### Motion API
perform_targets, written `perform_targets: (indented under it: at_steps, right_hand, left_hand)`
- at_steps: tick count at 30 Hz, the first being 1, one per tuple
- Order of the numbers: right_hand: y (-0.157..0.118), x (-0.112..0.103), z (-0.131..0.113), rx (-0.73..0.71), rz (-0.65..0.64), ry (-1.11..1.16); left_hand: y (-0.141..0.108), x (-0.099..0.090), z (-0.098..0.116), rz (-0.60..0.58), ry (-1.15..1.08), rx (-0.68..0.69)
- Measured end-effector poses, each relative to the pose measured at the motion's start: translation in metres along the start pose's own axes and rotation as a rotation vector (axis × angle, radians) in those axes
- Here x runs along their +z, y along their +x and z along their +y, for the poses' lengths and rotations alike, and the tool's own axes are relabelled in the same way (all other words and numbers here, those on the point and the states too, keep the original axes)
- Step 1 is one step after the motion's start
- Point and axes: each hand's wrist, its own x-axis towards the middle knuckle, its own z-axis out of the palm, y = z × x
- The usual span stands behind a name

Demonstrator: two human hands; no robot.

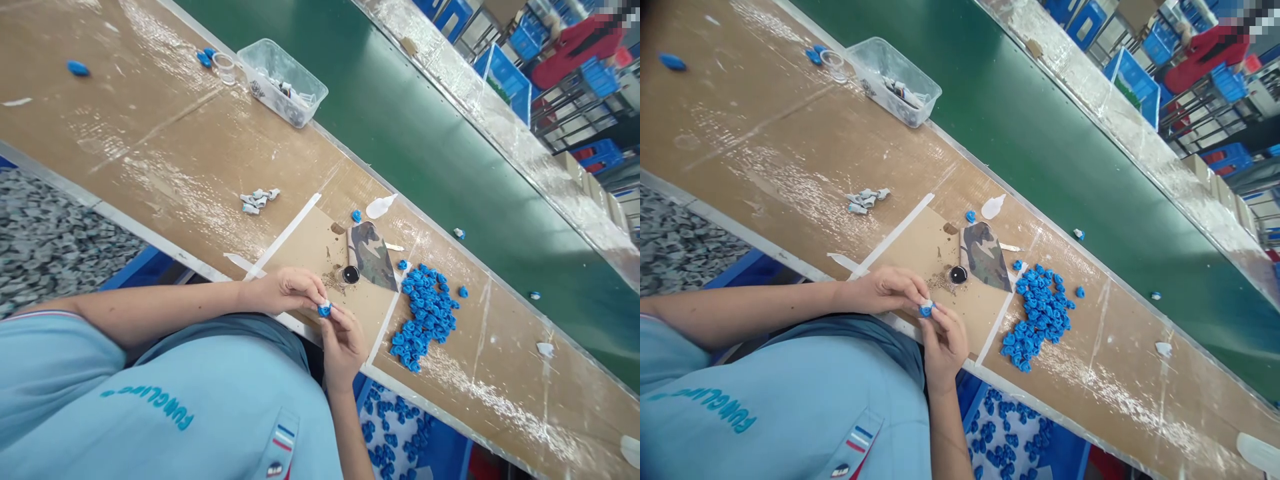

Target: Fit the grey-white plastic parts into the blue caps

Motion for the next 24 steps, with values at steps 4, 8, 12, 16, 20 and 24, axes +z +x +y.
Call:
perform_targets:
  at_steps: [4,8,12,16,20,24]
  right_hand:
    - [-0.001,0.003,0.004,0.114,0.027,0.101]
    - [-0.002,0.005,0.010,0.212,-0.001,0.186]
    - [-0.003,0.006,0.015,0.316,-0.026,0.217]
    - [-0.002,0.004,0.015,0.244,-0.064,0.095]
    - [0.001,0.003,0.011,0.157,-0.028,0.049]
    - [0.003,0.005,0.008,0.129,-0.022,0.075]
  left_hand:
    - [-0.002,0.004,-0.002,0.022,-0.101,-0.107]
    - [-0.002,0.008,-0.005,0.003,-0.286,-0.312]
    - [0.002,0.008,-0.004,-0.041,-0.318,-0.482]
    - [0.009,0.004,0.000,-0.083,-0.248,-0.637]
    - [0.014,0.003,0.004,-0.107,-0.269,-0.703]
    - [0.014,0.004,0.004,-0.111,-0.308,-0.724]
